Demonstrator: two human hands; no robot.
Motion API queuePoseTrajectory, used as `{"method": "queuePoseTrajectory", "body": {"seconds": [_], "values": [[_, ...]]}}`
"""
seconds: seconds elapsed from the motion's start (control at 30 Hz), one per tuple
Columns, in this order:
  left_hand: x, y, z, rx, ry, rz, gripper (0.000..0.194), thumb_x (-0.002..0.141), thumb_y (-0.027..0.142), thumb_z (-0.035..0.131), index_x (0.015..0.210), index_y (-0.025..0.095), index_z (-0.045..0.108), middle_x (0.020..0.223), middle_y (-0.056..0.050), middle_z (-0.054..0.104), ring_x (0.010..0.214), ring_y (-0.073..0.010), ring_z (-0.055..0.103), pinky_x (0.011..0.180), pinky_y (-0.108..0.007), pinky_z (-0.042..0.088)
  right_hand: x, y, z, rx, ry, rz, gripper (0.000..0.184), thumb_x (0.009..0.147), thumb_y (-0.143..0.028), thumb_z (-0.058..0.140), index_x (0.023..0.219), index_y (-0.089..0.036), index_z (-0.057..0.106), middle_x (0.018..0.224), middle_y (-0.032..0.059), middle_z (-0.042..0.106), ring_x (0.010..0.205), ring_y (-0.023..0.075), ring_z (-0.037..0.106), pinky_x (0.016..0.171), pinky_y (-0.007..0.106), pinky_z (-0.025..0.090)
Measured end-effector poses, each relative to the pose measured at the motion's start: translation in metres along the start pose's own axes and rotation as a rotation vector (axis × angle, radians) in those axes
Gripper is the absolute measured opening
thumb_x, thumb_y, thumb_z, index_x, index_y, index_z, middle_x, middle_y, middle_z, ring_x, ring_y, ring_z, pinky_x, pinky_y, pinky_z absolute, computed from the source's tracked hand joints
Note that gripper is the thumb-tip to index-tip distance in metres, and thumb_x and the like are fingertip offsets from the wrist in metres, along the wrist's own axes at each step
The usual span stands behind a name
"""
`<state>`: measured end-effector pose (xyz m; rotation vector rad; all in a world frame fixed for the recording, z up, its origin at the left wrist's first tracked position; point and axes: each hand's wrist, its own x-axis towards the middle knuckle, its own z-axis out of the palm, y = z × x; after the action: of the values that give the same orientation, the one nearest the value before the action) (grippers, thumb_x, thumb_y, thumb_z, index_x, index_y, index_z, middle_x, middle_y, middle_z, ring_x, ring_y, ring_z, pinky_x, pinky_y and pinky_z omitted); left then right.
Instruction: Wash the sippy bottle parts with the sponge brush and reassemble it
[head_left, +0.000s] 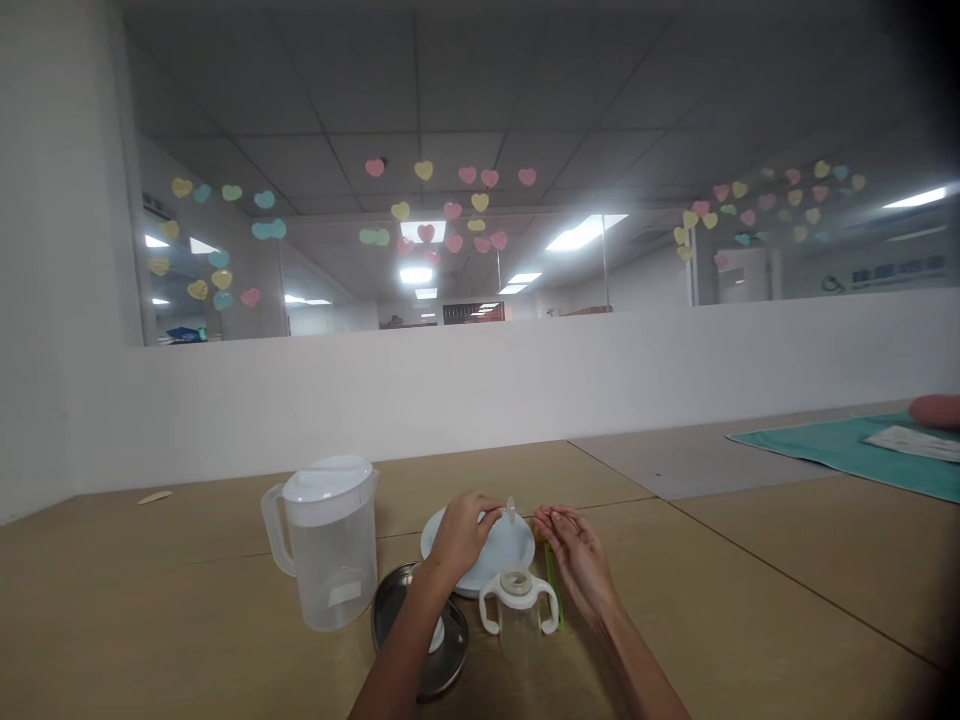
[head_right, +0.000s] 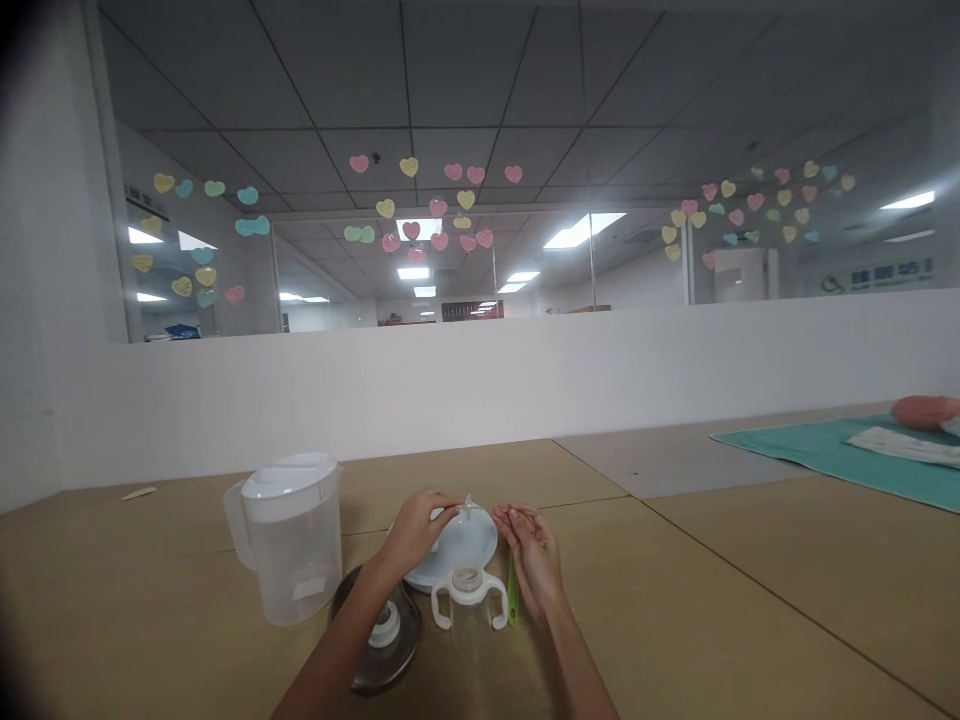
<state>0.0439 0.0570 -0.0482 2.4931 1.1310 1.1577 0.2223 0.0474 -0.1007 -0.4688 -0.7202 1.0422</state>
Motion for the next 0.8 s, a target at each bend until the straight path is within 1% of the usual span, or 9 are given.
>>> {"method": "queuePoseTrajectory", "body": {"seconds": [0.17, 0.33, 0.5, 0.6, 0.7, 0.8], "values": [[-0.0007, 0.0027, 0.0010, 0.067, -0.017, -0.010, 0.026, 0.087, 0.026, 0.046, 0.100, 0.023, 0.069, 0.097, -0.006, 0.069, 0.093, -0.0191, 0.060, 0.087, -0.031, 0.043, -0.0014, -0.0019, 0.0017, 0.000, -0.005, 0.004, 0.034, 0.048, -0.031, 0.084, 0.073, -0.020, 0.063, 0.078, 0.0005, 0.068, 0.081, 0.0146, 0.065, 0.085, 0.026, 0.053], [-0.0007, 0.0007, 0.0023, 0.070, -0.014, -0.015, 0.026, 0.087, 0.026, 0.047, 0.099, 0.024, 0.069, 0.098, -0.005, 0.069, 0.094, -0.0184, 0.061, 0.088, -0.030, 0.044, -0.0018, -0.0007, 0.0004, 0.011, -0.001, -0.009, 0.034, 0.049, -0.032, 0.084, 0.071, -0.020, 0.062, 0.077, 0.0000, 0.067, 0.081, 0.0152, 0.064, 0.086, 0.028, 0.053], [-0.0002, 0.0029, 0.0044, 0.079, -0.014, -0.027, 0.028, 0.087, 0.026, 0.045, 0.101, 0.023, 0.069, 0.099, -0.005, 0.069, 0.094, -0.0182, 0.061, 0.088, -0.030, 0.044, -0.0037, -0.0027, 0.0005, 0.042, -0.005, 0.023, 0.033, 0.050, -0.031, 0.083, 0.073, -0.020, 0.062, 0.079, -0.0004, 0.067, 0.084, 0.0148, 0.064, 0.089, 0.028, 0.052], [-0.0005, 0.0068, 0.0057, 0.072, -0.027, -0.017, 0.028, 0.087, 0.028, 0.045, 0.099, 0.024, 0.069, 0.097, -0.004, 0.070, 0.092, -0.0181, 0.061, 0.086, -0.030, 0.045, -0.0050, -0.0022, 0.0021, 0.056, -0.021, 0.043, 0.034, 0.049, -0.030, 0.084, 0.073, -0.020, 0.062, 0.078, -0.0012, 0.067, 0.083, 0.0138, 0.064, 0.088, 0.026, 0.051], [-0.0009, 0.0099, 0.0078, 0.097, -0.050, 0.005, 0.027, 0.087, 0.030, 0.045, 0.098, 0.024, 0.069, 0.097, -0.004, 0.070, 0.092, -0.0183, 0.061, 0.085, -0.029, 0.044, -0.0043, 0.0010, 0.0023, 0.024, -0.033, 0.050, 0.034, 0.049, -0.030, 0.084, 0.072, -0.019, 0.062, 0.078, -0.0002, 0.068, 0.081, 0.0138, 0.064, 0.086, 0.026, 0.052], [-0.0009, 0.0098, 0.0079, 0.128, -0.068, 0.019, 0.026, 0.087, 0.028, 0.046, 0.096, 0.025, 0.070, 0.096, -0.004, 0.069, 0.093, -0.0186, 0.060, 0.085, -0.029, 0.044, -0.0020, 0.0058, 0.0012, -0.017, -0.014, 0.038, 0.036, 0.045, -0.031, 0.085, 0.071, -0.018, 0.064, 0.077, 0.0014, 0.069, 0.079, 0.0148, 0.064, 0.081, 0.026, 0.053]]}}
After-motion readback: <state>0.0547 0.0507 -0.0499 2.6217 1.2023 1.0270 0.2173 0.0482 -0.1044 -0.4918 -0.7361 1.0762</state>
